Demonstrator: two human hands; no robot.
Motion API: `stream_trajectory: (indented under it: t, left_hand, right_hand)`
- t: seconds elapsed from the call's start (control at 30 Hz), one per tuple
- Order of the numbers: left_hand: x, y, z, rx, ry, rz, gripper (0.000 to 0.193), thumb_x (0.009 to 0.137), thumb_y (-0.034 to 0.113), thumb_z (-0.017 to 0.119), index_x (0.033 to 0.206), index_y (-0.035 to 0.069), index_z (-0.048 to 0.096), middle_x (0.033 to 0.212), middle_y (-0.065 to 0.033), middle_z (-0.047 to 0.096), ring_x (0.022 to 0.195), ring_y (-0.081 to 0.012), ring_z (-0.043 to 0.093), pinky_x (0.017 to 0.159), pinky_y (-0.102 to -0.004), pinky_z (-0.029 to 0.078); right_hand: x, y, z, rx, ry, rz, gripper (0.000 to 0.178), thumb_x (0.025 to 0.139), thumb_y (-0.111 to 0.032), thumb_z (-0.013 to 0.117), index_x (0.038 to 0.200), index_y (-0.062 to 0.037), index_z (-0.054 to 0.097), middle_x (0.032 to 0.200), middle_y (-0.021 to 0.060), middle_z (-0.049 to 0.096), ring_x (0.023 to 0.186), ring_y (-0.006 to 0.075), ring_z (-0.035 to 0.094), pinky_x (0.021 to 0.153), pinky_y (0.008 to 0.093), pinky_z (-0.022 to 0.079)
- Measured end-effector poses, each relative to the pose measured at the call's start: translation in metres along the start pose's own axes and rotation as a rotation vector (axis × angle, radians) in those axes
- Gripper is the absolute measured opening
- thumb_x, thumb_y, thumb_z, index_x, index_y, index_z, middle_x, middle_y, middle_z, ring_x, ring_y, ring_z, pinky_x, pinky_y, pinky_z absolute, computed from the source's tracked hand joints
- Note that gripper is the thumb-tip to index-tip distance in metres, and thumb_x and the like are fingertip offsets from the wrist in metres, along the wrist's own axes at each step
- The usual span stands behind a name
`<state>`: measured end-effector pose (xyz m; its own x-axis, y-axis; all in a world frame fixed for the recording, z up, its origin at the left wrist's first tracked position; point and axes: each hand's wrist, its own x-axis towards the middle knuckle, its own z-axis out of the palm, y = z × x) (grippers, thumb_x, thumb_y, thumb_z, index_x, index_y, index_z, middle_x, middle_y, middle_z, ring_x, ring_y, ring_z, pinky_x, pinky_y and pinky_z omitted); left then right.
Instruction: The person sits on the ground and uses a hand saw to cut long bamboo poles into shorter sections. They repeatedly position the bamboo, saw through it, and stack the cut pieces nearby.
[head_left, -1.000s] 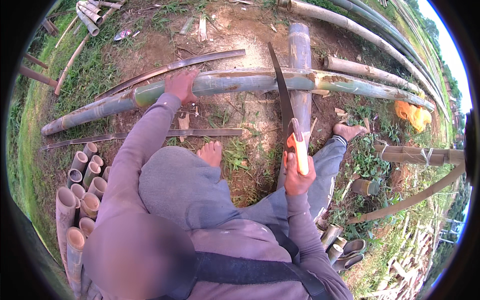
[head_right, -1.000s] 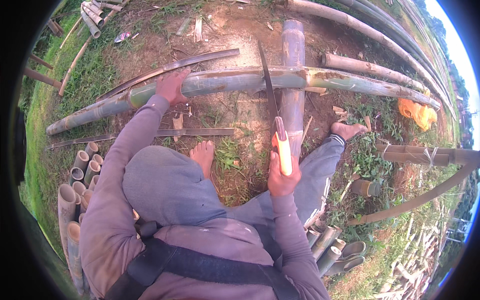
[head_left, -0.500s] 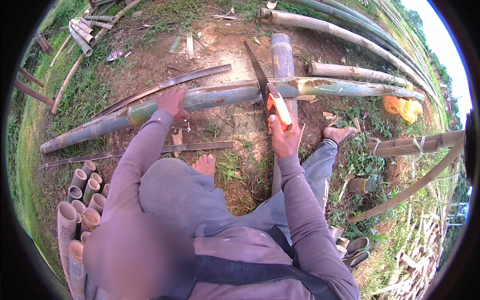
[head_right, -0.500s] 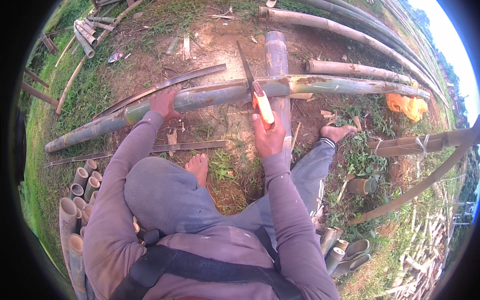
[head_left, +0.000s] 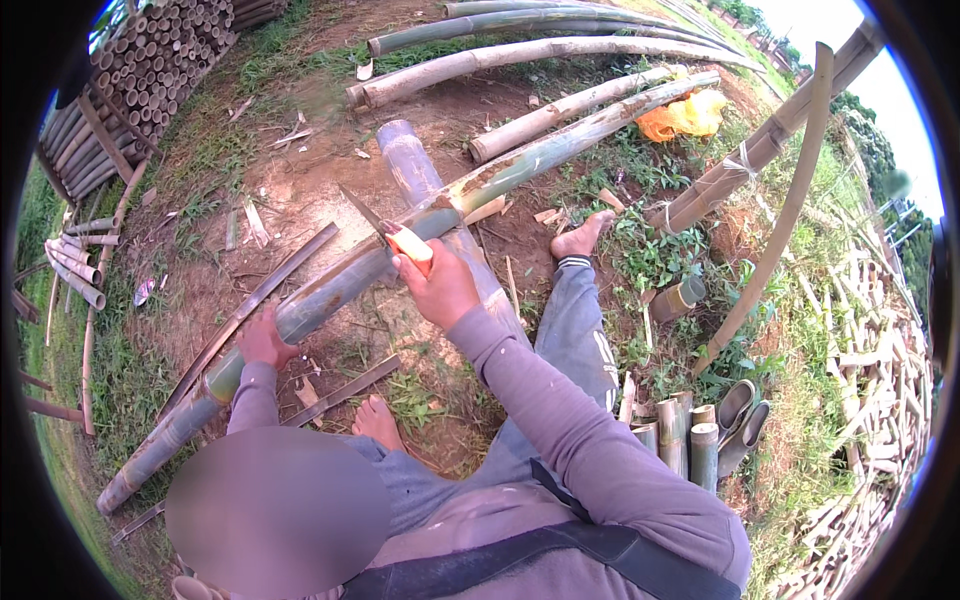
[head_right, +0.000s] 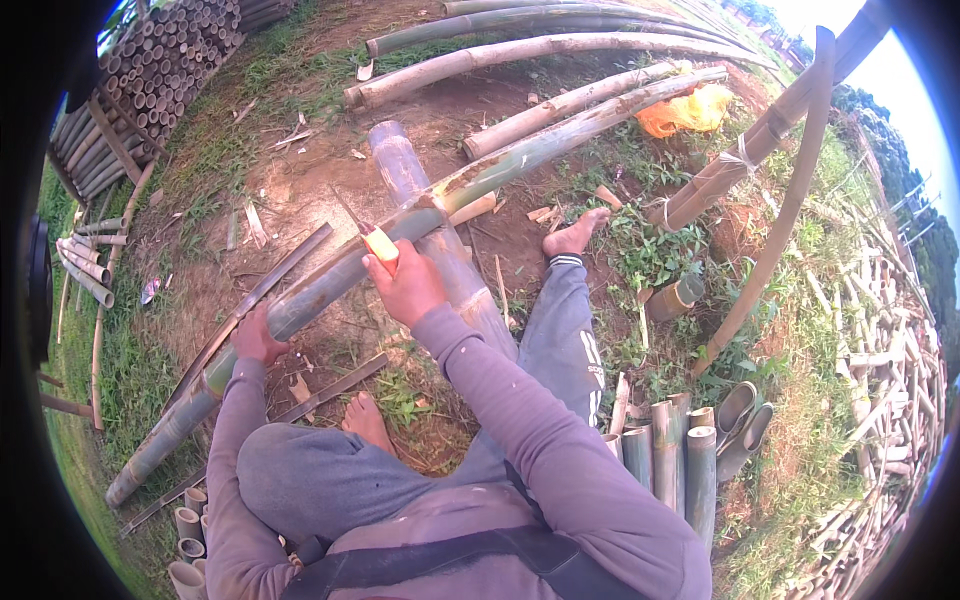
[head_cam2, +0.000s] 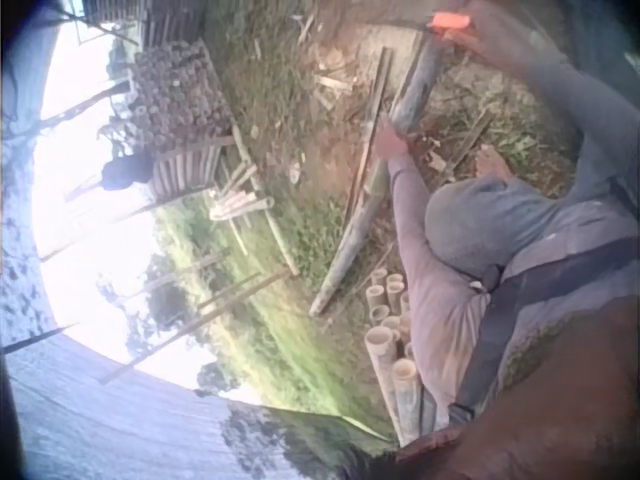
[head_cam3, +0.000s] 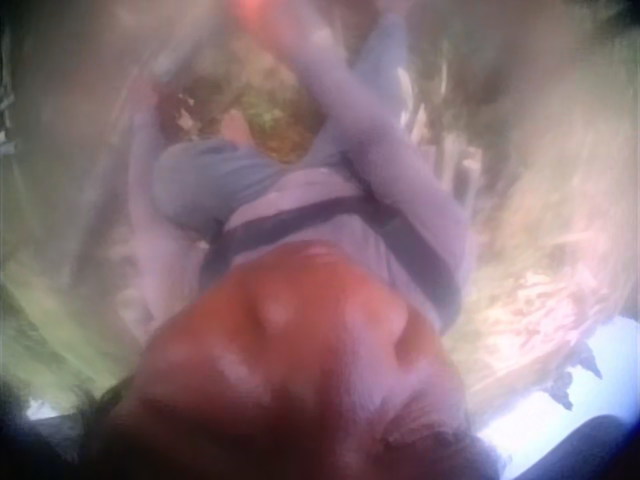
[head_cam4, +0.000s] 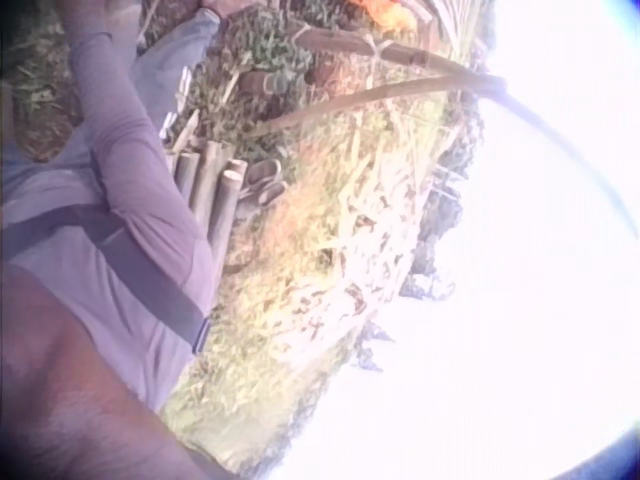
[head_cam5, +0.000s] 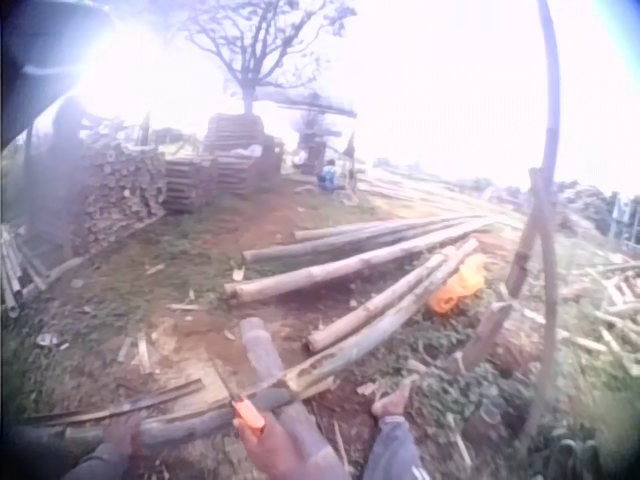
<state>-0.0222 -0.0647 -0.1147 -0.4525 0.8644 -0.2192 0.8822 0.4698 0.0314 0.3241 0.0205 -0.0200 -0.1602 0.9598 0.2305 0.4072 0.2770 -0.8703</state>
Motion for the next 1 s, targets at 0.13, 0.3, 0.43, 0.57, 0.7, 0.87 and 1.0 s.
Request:
stream_trajectory:
  t: [0.13, 0.3, 0.43, 0.57, 0.7, 0.87, 1.0]
  left_hand:
    - [0.007, 0.004, -0.004, 0.002, -0.052, 0.009, 0.118, 0.062, 0.039, 0.098, 0.163, 0.023, 0.039, 0.151, -0.0121, 0.059, 0.139, -0.0344, 0.057, 0.116, -0.0544, 0.043]
    - [0.002, 0.005, -0.012, -0.019, -0.047, 0.015, 0.119, 0.063, 0.036, 0.099, 0.164, 0.026, 0.037, 0.153, -0.0115, 0.058, 0.138, -0.0339, 0.058, 0.115, -0.0547, 0.044]
    - [-0.006, -0.014, 0.003, -0.048, 0.002, 0.037, 0.123, 0.063, 0.035, 0.1, 0.166, 0.03, 0.034, 0.149, -0.0107, 0.06, 0.14, -0.0346, 0.055, 0.116, -0.0575, 0.041]
    - [-0.003, 0.001, 0.007, 0.012, 0.015, 0.024, 0.12, 0.065, 0.036, 0.099, 0.166, 0.029, 0.035, 0.15, -0.0114, 0.059, 0.142, -0.0351, 0.053, 0.118, -0.0588, 0.039]
    - [-0.002, 0.012, -0.018, -0.015, -0.055, 0.01, 0.116, 0.066, 0.039, 0.098, 0.164, 0.026, 0.037, 0.151, -0.0115, 0.058, 0.141, -0.0348, 0.054, 0.12, -0.0598, 0.036]
    - [-0.016, 0.003, -0.014, 0.041, 0.004, 0.008, 0.11, 0.068, 0.039, 0.096, 0.162, 0.025, 0.041, 0.149, -0.0087, 0.06, 0.14, -0.0343, 0.055, 0.118, -0.0581, 0.039]
    - [-0.013, -0.006, -0.005, -0.004, 0.006, 0.026, 0.111, 0.064, 0.038, 0.095, 0.161, 0.024, 0.043, 0.142, -0.0137, 0.064, 0.133, -0.0366, 0.06, 0.113, -0.0559, 0.044]
  right_hand:
    - [0.013, -0.006, -0.011, -0.025, -0.05, 0.044, 0.043, 0.1, -0.042, 0.071, 0.104, -0.0003, 0.064, 0.09, 0.0261, 0.073, 0.089, 0.0463, 0.072, 0.077, 0.0521, 0.055]
    - [-0.101, 0.011, -0.055, 0.096, -0.002, 0.07, 0.026, 0.098, -0.023, 0.077, 0.108, -0.0012, 0.066, 0.081, 0.0176, 0.072, 0.072, 0.0299, 0.072, 0.065, 0.0414, 0.055]
    - [-0.171, 0.013, -0.104, 0.047, -0.02, 0.11, 0.02, 0.096, -0.01, 0.079, 0.109, 0.0006, 0.068, 0.084, 0.0123, 0.075, 0.071, 0.0148, 0.073, 0.064, 0.0315, 0.056]
    - [-0.13, 0.026, -0.067, 0.106, 0.049, 0.007, 0.017, 0.096, -0.008, 0.077, 0.106, 0.0034, 0.069, 0.085, 0.0104, 0.076, 0.072, 0.0114, 0.071, 0.065, 0.0298, 0.056]
    - [0.004, 0.048, 0.018, 0.146, 0.08, -0.076, 0.024, 0.098, -0.021, 0.079, 0.103, 0.0004, 0.069, 0.072, 0.0072, 0.067, 0.063, 0.0104, 0.057, 0.059, 0.0314, 0.049]
    - [-0.033, 0.055, 0.014, 0.205, 0.023, 0.009, 0.02, 0.101, -0.016, 0.076, 0.105, 0.0005, 0.066, 0.076, 0.0011, 0.065, 0.062, 0.0059, 0.055, 0.055, 0.0258, 0.046]
    - [-0.138, 0.057, -0.053, 0.188, -0.006, 0.046, 0.017, 0.104, -0.012, 0.071, 0.11, 0.0004, 0.062, 0.079, 0.0026, 0.067, 0.058, 0.005, 0.059, 0.049, 0.0207, 0.046]
